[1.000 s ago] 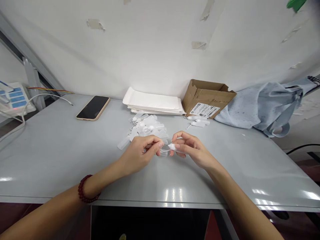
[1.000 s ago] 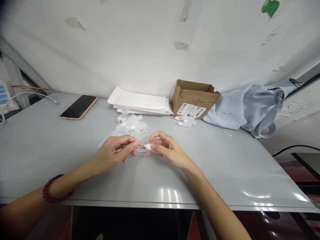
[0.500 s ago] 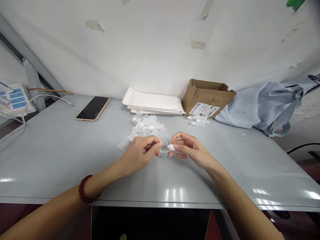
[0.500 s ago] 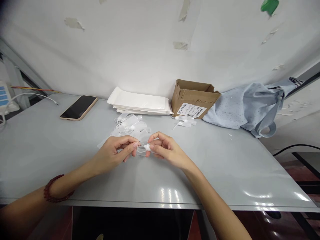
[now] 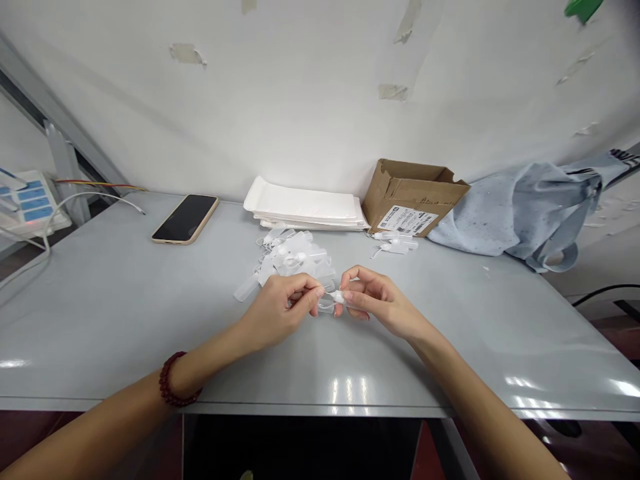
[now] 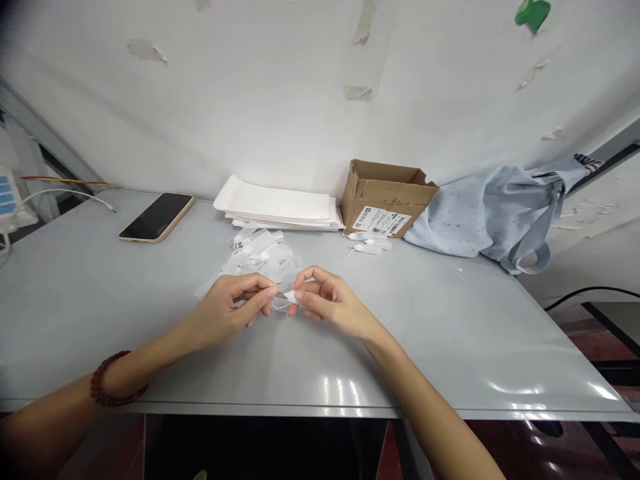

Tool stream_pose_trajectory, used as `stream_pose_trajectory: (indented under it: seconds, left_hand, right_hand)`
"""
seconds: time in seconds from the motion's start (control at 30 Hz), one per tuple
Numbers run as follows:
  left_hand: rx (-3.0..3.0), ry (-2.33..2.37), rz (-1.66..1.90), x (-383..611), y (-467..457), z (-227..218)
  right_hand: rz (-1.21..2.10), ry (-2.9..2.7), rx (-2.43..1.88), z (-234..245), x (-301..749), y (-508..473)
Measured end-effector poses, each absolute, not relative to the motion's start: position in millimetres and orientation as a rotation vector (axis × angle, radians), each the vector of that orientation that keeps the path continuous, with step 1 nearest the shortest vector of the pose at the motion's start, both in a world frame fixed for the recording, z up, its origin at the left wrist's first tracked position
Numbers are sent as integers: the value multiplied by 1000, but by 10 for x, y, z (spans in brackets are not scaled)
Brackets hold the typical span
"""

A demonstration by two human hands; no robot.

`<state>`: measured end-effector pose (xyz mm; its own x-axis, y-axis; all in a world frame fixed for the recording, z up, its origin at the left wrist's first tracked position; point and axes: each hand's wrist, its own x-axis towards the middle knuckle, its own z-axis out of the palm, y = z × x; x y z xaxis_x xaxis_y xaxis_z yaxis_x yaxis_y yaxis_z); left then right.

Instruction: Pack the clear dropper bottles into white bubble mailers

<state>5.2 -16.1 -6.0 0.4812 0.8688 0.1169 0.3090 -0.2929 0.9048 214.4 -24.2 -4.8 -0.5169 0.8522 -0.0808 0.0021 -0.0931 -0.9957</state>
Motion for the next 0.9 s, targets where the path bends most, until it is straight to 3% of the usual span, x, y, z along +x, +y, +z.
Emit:
stream_pose_trajectory:
  seconds: [0.9]
  left_hand:
    - [1758,1009,860,41,-135,5]
  right_hand:
    - [1653,-1522,-973,-26,2130,-216]
